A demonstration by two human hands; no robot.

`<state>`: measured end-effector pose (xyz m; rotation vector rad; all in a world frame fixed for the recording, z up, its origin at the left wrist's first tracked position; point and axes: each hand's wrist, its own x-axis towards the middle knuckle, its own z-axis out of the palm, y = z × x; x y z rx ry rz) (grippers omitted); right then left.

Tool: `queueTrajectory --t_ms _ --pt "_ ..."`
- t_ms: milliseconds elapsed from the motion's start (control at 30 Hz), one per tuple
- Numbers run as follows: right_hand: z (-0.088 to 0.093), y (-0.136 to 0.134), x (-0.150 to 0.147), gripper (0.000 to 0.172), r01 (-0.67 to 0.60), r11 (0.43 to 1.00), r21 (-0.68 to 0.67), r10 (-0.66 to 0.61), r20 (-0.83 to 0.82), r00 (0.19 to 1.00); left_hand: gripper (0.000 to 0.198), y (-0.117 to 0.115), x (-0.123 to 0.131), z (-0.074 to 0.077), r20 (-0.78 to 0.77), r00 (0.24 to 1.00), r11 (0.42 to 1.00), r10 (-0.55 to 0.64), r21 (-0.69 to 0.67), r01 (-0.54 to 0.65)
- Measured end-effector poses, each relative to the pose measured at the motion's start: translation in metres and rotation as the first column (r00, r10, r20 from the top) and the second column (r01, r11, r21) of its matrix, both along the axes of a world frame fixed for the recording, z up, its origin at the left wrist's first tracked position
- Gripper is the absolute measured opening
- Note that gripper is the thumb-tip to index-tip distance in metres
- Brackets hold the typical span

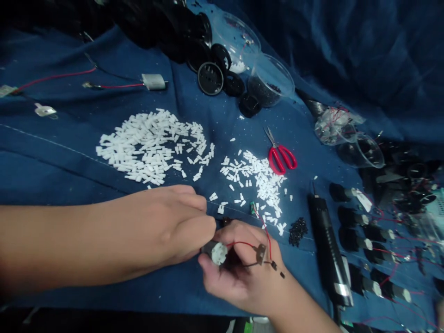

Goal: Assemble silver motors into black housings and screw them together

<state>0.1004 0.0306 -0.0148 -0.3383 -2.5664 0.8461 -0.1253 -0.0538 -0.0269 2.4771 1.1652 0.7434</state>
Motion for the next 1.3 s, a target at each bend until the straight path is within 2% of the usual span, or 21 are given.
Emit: queueTrajectory --t_ms 133,367,600,800,1067,1200,1300 --pt "0.001 -0.001 -0.002 0.026 -0.030 1.000 0.006 0.030 0.020 0.999 0.029 0.000 0.001 -0.002 0.006 1.000 1.000 0.011 0.010 -0.011" --pt "0.002 -0.002 -0.004 0.022 -0.012 1.000 -0.017 0.013 0.074 0.997 0.029 0.000 0.004 -0.003 -0.026 0.999 0.998 0.020 0.052 -0.019" --pt "0.008 -0.003 -0.006 0.016 -0.013 0.998 0.058 0.005 0.132 0.991 0.032 0.001 0.005 0.002 -0.061 0.998 1.000 -0.005 0.013 0.006" --pt "0.007 -0.005 -0.008 0.018 -0.005 0.995 0.097 -0.005 0.107 0.994 0.032 0.001 0.007 0.003 -0.046 0.999 1.000 0.011 0.020 -0.010" --pt "0.004 -0.006 -0.002 0.026 -0.020 0.999 0.033 0.016 0.104 0.994 0.027 0.003 0.001 0.003 -0.004 0.999 0.994 -0.042 -0.099 0.042" --pt "0.002 -0.005 -0.001 0.024 -0.017 1.000 0.017 0.015 0.093 0.996 0.022 0.003 -0.002 -0.001 0.073 0.996 0.996 -0.050 -0.066 0.055" --pt "0.001 -0.004 0.000 0.021 0.015 1.000 0.006 -0.015 0.078 0.997 0.014 0.004 -0.005 -0.002 0.071 0.995 0.996 -0.073 -0.053 0.077"
